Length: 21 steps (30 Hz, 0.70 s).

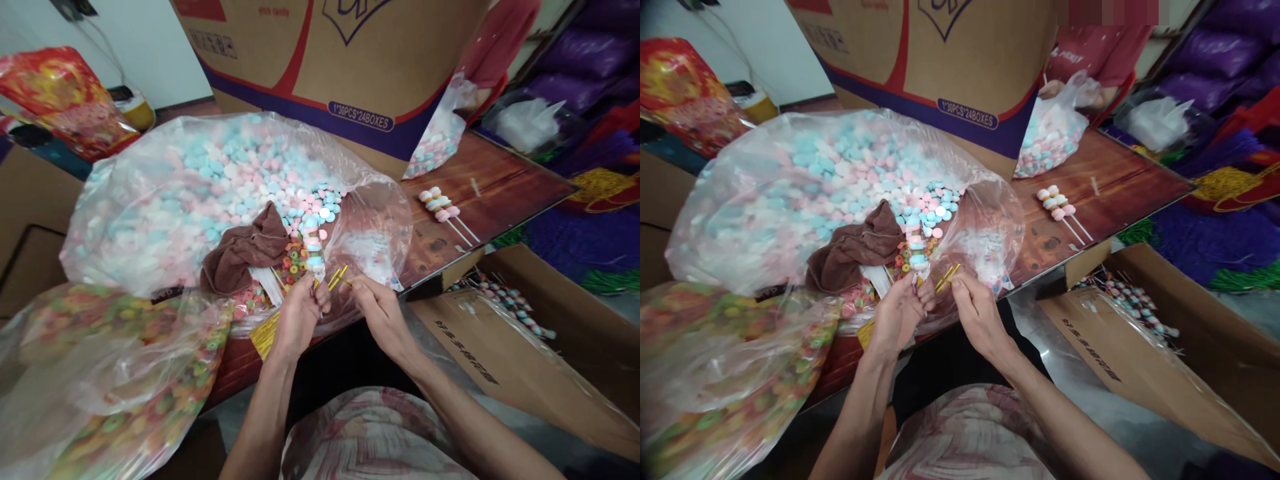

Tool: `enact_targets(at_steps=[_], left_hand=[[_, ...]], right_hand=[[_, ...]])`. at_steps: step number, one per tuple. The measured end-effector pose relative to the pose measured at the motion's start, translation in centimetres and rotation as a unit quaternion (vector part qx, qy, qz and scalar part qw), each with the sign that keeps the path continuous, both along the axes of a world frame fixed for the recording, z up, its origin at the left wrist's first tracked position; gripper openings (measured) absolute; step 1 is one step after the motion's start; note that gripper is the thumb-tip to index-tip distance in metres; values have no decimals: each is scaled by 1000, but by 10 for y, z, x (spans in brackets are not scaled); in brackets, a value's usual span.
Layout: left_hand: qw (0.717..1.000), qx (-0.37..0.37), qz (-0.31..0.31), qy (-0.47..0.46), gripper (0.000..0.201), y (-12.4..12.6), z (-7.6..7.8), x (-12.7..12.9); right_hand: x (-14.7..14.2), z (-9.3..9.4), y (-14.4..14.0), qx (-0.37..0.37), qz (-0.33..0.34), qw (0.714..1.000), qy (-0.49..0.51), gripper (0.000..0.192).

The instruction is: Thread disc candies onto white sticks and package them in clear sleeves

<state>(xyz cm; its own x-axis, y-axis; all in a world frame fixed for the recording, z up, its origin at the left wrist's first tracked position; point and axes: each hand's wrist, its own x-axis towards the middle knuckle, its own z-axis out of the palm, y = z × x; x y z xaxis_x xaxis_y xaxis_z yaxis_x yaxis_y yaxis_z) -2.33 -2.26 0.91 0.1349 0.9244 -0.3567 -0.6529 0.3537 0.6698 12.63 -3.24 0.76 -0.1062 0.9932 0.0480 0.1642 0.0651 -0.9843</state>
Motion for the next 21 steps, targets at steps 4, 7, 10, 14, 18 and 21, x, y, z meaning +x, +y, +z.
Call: enact_targets(at_steps=[4,7,10,14,18,21], left_hand=[[1000,3,7,19,36,-3,-3,4],[998,4,17,55,40,-5,-7,10],[997,12,26,77,40,-5,-10,15],[995,37,45,76,36,-4,-10,18],[994,56,40,88,32,-4,-11,20],[992,64,38,101,32,-4,-16,22]], right_hand=[[-4,-3,5,-3,26,997,66,23],[-7,-6,4,-12,36,992,122,16],[-8,-6,5,-33,23,989,141,10],[-6,-5,10,-44,-6,991,129,11],[-6,-6,15,-46,-23,988,145,16],[-8,-9,18,-67,-28,985,158,23]])
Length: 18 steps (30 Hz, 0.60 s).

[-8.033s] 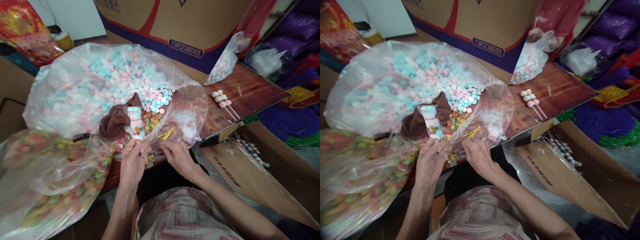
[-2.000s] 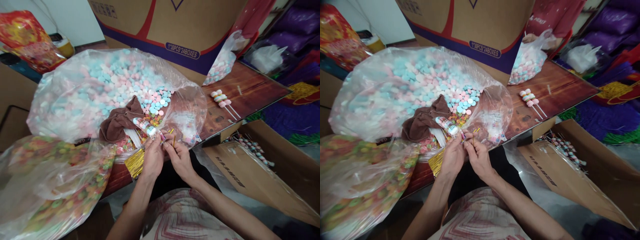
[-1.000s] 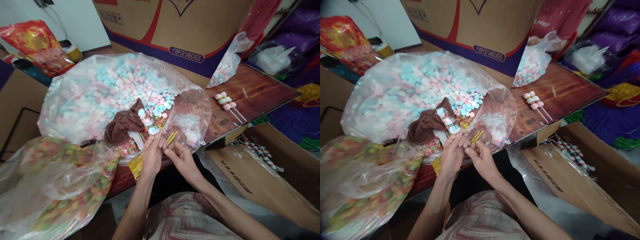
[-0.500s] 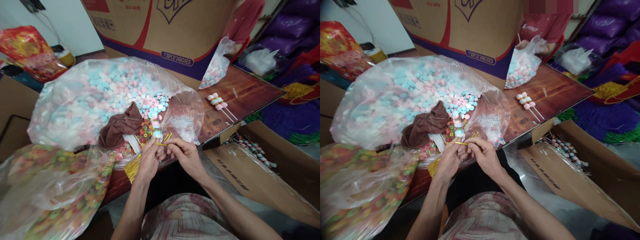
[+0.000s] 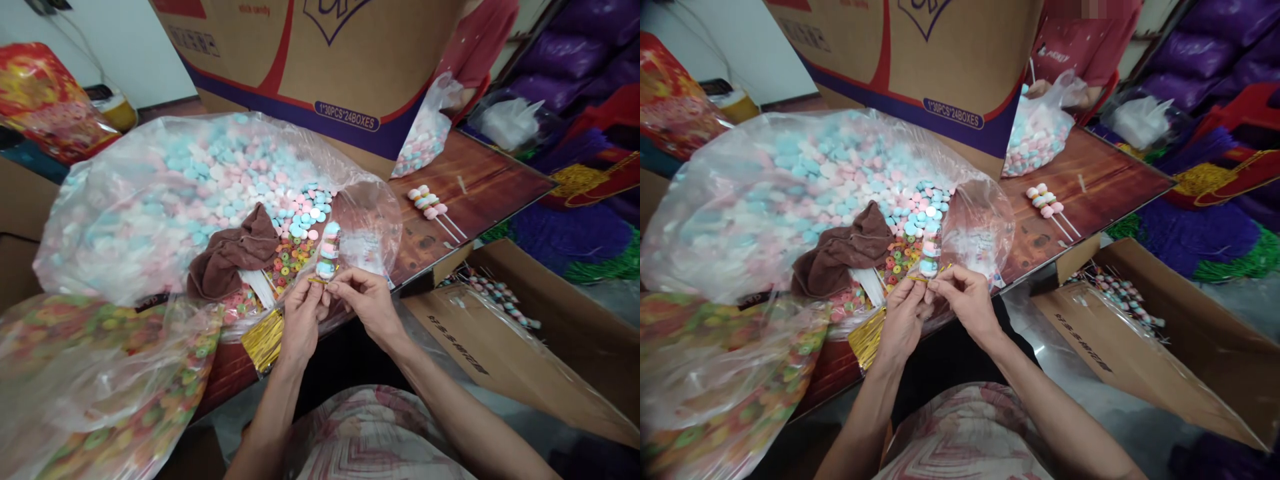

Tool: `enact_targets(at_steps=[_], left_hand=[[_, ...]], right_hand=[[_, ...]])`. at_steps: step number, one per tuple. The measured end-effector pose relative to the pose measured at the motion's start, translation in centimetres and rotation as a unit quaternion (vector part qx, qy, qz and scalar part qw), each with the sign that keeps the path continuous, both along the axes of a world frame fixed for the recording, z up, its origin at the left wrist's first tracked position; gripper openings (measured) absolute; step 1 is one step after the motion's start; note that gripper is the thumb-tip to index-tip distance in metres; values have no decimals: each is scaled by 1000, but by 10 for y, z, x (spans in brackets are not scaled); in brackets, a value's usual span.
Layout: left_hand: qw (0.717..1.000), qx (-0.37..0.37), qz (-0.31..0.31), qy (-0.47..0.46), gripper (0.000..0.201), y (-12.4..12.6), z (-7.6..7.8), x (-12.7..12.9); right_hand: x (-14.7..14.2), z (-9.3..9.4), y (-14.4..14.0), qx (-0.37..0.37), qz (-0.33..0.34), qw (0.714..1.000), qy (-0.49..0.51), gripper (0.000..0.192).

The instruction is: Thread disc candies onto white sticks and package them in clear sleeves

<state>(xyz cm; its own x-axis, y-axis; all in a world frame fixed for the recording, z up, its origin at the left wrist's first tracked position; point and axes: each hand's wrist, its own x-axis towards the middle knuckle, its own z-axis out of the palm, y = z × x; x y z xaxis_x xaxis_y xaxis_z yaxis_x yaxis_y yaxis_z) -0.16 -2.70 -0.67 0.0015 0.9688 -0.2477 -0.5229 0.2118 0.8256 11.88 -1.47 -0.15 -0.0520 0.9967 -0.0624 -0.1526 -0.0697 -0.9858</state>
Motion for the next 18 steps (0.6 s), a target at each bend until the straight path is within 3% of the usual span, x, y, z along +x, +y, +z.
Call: enact_targets(at_steps=[6,11,18], left_hand=[[1000,-5,25,17,32,-1,-4,4],[998,-25,51,17,26,-1,1,8],[999,16,51,9,22,-4,-1,11]], right_hand=[[-3,-2,4,-70,-18,997,21,38],[-2,-2,4,-74,-16,997,30,40],[-6,-2,6,-80,-23,995,59,42]])
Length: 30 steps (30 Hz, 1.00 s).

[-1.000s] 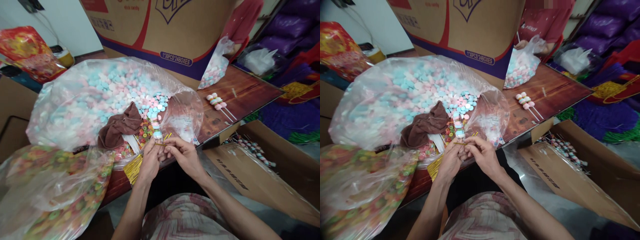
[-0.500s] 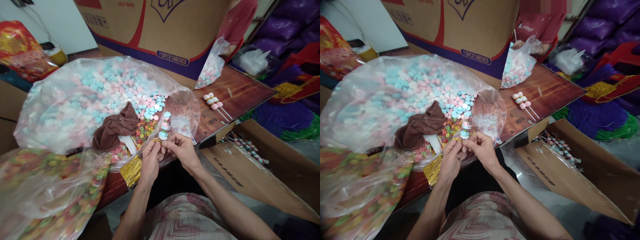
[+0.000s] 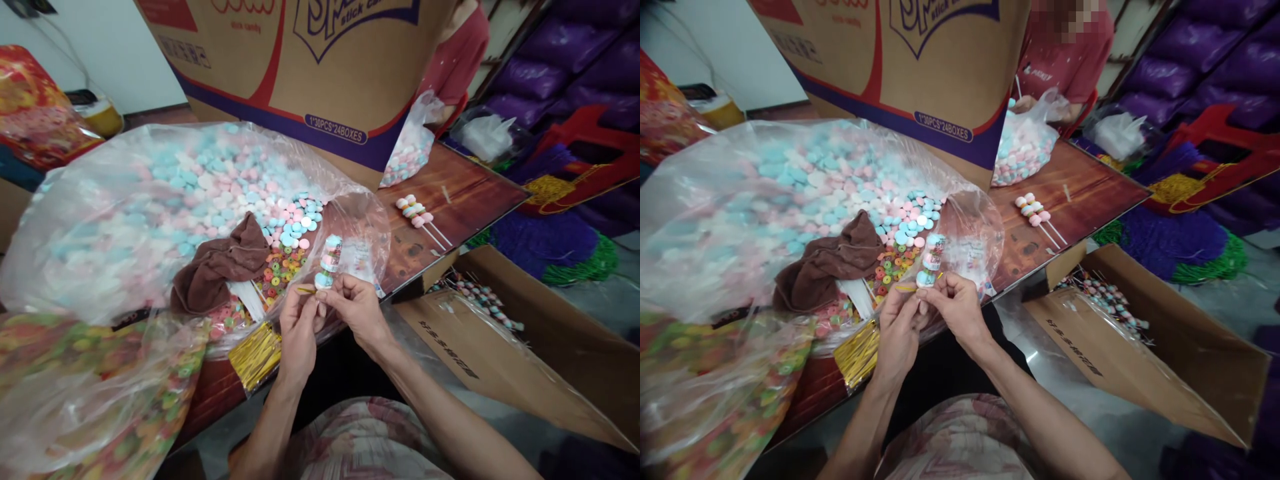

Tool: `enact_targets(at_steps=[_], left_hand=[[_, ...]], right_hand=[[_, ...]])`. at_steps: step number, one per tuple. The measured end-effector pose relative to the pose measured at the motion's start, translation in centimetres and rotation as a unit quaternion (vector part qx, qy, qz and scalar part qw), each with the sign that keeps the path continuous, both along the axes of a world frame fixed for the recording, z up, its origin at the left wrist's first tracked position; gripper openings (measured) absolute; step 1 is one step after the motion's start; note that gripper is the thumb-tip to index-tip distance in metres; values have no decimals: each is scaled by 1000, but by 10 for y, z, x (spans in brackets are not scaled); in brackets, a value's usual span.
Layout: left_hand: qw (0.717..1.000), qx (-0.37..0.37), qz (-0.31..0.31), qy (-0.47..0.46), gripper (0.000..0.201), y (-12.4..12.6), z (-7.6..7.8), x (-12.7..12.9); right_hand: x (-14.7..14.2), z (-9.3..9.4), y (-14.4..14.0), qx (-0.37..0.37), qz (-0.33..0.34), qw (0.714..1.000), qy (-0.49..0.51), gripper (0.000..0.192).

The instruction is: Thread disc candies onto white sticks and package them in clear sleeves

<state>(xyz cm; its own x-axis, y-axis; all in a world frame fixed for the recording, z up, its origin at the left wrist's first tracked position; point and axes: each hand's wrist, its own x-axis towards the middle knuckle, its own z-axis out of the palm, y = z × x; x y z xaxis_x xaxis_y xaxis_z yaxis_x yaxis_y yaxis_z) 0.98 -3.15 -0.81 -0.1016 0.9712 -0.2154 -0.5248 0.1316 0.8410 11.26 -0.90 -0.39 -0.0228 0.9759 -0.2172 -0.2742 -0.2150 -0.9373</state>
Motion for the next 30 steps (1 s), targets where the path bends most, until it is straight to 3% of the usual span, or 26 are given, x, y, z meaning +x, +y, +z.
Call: enact_targets(at_steps=[10,15,21,26,30], left_hand=[[998,-28,6,-48,33,5,-4,0],[992,-82,18,-92,36,11,2,2],[984,-101,9,-144,39,12,1,5],[958,-169,-73,-222,28,15,8,-3],[931,-232,-168,-226,21,16,16,-14]], right_hand=[[2,-3,1,52,3,992,-114,31],[5,-5,-2,57,56,996,-51,20],[7,-11,-4,39,44,998,-18,22],[13,-11,0,35,76,995,62,25],[25,-7,4,66,147,986,44,26]])
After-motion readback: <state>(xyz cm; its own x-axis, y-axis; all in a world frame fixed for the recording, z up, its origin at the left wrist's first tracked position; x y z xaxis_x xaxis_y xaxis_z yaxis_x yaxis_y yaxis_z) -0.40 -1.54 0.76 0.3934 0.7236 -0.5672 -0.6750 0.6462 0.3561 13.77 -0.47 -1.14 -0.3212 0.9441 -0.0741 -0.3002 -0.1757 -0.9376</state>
